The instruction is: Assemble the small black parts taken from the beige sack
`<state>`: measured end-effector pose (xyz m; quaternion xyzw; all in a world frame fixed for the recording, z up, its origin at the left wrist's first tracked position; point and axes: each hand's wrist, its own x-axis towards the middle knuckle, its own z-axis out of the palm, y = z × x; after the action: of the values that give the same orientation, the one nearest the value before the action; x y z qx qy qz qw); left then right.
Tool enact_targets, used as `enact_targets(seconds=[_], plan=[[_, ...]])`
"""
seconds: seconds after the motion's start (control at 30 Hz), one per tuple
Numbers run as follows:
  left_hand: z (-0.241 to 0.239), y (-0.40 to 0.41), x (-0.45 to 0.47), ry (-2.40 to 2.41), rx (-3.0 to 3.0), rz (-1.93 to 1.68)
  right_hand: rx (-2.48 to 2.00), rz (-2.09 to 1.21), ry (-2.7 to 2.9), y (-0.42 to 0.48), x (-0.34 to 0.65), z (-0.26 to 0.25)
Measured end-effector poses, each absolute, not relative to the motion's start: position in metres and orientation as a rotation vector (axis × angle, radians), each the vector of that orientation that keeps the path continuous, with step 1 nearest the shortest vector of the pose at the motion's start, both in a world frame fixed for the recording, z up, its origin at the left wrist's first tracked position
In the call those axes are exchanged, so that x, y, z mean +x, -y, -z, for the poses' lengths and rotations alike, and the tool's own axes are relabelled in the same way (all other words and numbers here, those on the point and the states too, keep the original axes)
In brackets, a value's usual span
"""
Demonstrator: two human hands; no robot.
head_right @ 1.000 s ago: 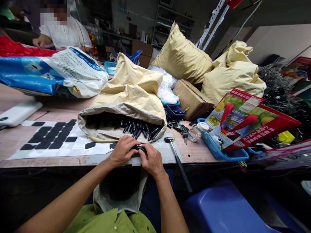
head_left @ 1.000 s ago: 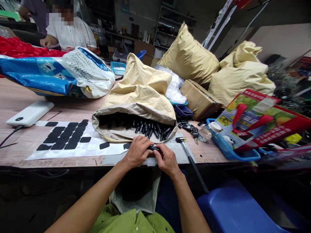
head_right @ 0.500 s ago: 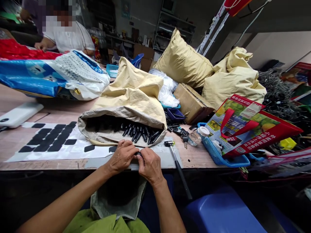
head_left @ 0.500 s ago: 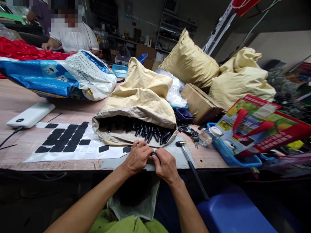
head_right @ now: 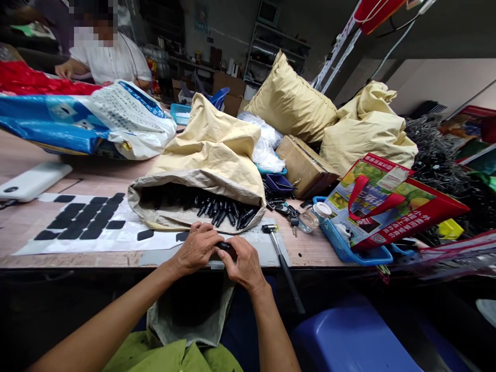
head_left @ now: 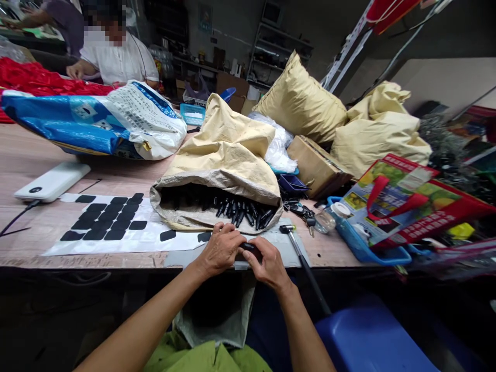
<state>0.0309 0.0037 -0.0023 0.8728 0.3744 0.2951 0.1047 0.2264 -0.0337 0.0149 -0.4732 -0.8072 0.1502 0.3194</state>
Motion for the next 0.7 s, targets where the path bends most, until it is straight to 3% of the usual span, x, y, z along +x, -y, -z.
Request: enact_targets(seconds=[0.27, 0.7], plan=[[-0.003, -0.003, 0.031, -1.125, 2.558, -0.846, -1.219, -0.62, 1.935, 0.034, 0.239, -0.012], [-0.002, -0.007, 0.028, -1.057, 2.522, -0.81, -1.255, -0.634, 1.903, 0.033, 0.231, -0.011]])
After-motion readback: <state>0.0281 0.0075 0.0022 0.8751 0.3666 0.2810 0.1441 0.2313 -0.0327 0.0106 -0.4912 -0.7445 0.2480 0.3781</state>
